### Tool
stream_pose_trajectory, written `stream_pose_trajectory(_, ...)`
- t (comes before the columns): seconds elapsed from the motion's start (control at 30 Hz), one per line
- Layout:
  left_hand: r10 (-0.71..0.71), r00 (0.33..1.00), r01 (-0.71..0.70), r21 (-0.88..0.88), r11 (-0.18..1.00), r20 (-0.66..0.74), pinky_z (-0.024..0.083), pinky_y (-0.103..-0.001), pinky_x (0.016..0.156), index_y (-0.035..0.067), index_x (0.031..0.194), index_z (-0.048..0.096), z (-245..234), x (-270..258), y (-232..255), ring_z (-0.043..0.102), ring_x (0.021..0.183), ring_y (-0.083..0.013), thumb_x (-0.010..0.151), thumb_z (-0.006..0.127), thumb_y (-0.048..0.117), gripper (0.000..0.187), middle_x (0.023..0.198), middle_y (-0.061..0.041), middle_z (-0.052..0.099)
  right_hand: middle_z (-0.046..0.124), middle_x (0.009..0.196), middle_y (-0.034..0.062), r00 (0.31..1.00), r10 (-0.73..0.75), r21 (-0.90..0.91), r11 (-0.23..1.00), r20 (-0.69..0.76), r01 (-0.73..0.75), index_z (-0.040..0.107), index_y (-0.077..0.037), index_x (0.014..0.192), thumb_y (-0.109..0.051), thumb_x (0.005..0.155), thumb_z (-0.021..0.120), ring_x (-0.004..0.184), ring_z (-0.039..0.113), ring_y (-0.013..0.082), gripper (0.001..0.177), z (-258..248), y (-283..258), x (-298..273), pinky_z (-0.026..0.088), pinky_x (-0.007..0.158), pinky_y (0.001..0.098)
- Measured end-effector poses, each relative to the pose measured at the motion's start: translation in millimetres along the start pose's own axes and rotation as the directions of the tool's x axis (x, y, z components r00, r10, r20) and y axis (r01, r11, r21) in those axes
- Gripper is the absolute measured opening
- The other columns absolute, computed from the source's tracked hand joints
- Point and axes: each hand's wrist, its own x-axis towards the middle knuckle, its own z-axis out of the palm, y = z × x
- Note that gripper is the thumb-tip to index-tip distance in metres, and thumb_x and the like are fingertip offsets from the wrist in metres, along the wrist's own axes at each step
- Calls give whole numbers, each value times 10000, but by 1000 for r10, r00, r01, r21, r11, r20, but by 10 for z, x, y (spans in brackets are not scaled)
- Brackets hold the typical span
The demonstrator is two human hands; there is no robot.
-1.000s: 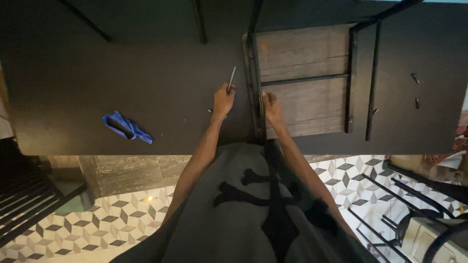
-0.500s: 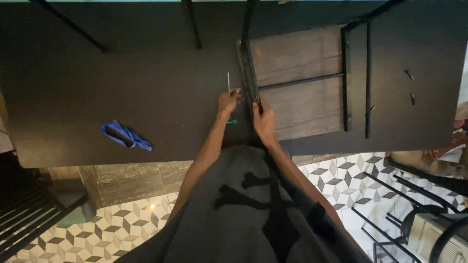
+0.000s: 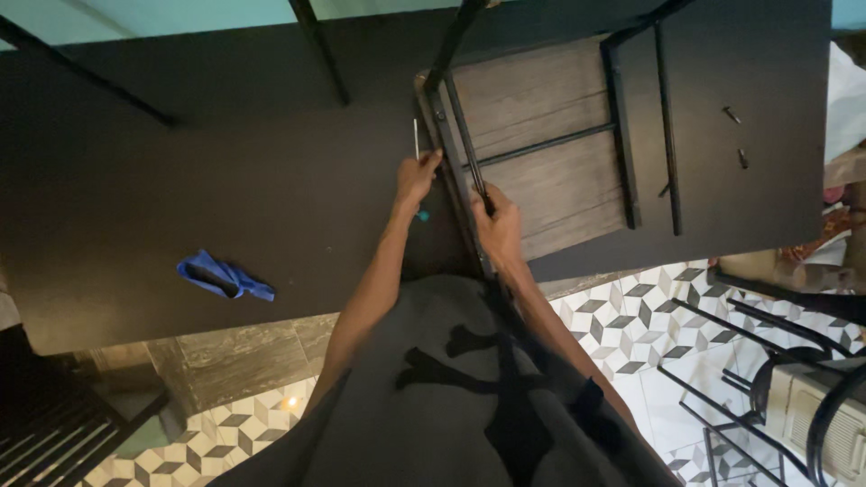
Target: The person assembles a table by attaching metal legs to a tabletop using an Allen key. They align the legs, insert screws, and tighten them to secure the frame.
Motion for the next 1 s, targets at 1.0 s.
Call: stream_pose_trajectory(1.0, 404, 842, -398, 93, 913, -356, 480, -273, 558, -27, 849, 700, -715, -1866, 2050, 579, 627, -80, 913, 795, 200, 254, 697, -44, 678, 463, 694, -58, 942, 226, 401, 862, 247, -311, 653, -2, 1209, -163, 1046, 573, 528, 348, 16, 243, -1137, -1541, -288, 251, 445, 213)
